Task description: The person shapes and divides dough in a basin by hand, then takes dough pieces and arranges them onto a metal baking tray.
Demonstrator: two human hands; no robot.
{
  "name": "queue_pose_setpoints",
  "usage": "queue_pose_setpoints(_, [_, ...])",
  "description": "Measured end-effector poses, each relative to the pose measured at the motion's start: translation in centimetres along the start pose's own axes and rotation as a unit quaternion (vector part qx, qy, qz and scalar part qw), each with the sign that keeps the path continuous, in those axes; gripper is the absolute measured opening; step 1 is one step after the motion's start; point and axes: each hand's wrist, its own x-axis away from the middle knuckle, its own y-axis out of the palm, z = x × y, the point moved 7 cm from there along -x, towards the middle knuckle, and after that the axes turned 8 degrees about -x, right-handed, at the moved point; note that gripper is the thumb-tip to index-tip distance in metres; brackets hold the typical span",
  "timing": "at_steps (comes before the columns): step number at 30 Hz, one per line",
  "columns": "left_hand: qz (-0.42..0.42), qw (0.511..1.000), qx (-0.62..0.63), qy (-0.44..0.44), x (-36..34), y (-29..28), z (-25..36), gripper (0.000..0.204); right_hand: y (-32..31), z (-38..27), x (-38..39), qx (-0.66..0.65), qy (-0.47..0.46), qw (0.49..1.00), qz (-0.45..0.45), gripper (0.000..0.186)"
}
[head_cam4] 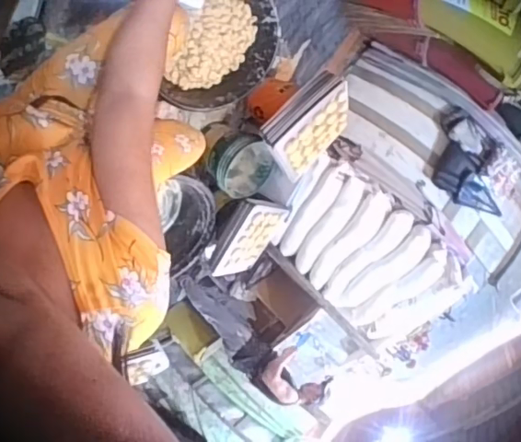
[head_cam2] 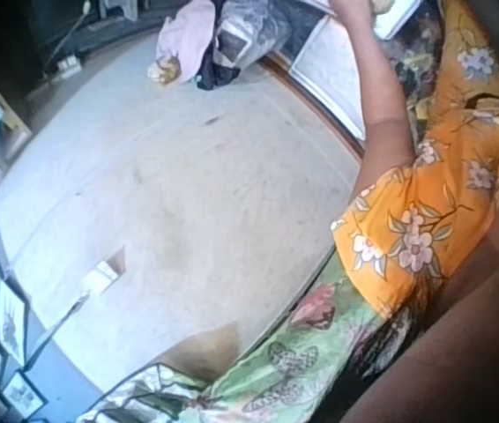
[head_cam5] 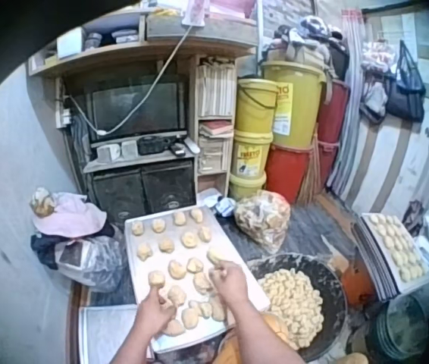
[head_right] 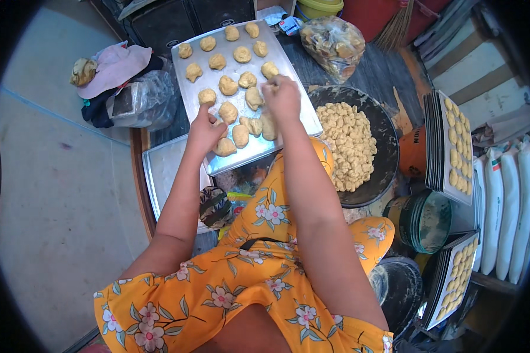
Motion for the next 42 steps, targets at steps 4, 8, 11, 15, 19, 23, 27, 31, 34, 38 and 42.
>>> queue_pose_setpoints(4, [0.010,0.998,0.051,0.038,0.9,-0.1,-0.8,0.039,-2.0,0.9,-0.1,0.042,0.014,0.997,0.065,0.028])
queue_pose_setpoints(8, [0.097,0.986,0.106,0.088,0.4,-1.9,-0.2,0.032,-2.3,0.7,0.6,0.061,0.066,0.992,0.084,0.028])
queue_pose_setpoints(11, [0.076,0.992,0.044,0.092,-0.5,-2.4,0.7,0.033,-3.0,-1.5,1.5,0.181,-0.015,0.965,0.187,0.028])
queue_pose_setpoints(15, [0.058,0.987,-0.109,0.104,-0.9,-2.1,1.1,0.033,1.5,-3.6,1.9,0.166,-0.083,0.982,-0.031,0.037])
queue_pose_setpoints(19, [0.121,0.962,-0.148,0.196,-0.7,-2.1,3.9,0.036,1.3,-2.5,1.7,0.141,0.004,0.983,-0.116,0.042])
queue_pose_setpoints(23, [0.078,0.966,-0.185,0.161,-4.6,-1.4,3.4,0.045,0.2,-1.7,1.3,0.099,-0.022,0.994,-0.031,0.044])
queue_pose_setpoints(27, [0.030,0.959,-0.239,0.150,-7.7,-0.7,4.7,0.044,-1.6,0.4,0.5,0.143,0.028,0.985,0.097,0.046])
queue_pose_setpoints(31, [0.064,0.956,-0.213,0.190,-7.4,-0.7,5.2,0.043,-1.6,1.9,-0.2,0.063,0.045,0.994,0.080,0.042])
queue_pose_setpoints(34, [0.082,0.955,-0.209,0.192,-3.9,-1.8,5.1,0.040,-2.3,0.2,0.3,0.044,0.001,0.994,0.102,0.041])
queue_pose_setpoints(38, [0.044,0.949,-0.234,0.207,-0.9,0.1,5.0,0.037,0.9,-1.4,1.5,0.062,0.012,0.996,-0.068,0.040])
queue_pose_setpoints(42, [0.025,0.964,-0.158,0.212,-1.6,1.3,6.2,0.036,1.0,-1.7,1.4,0.043,0.062,0.993,-0.087,0.040])
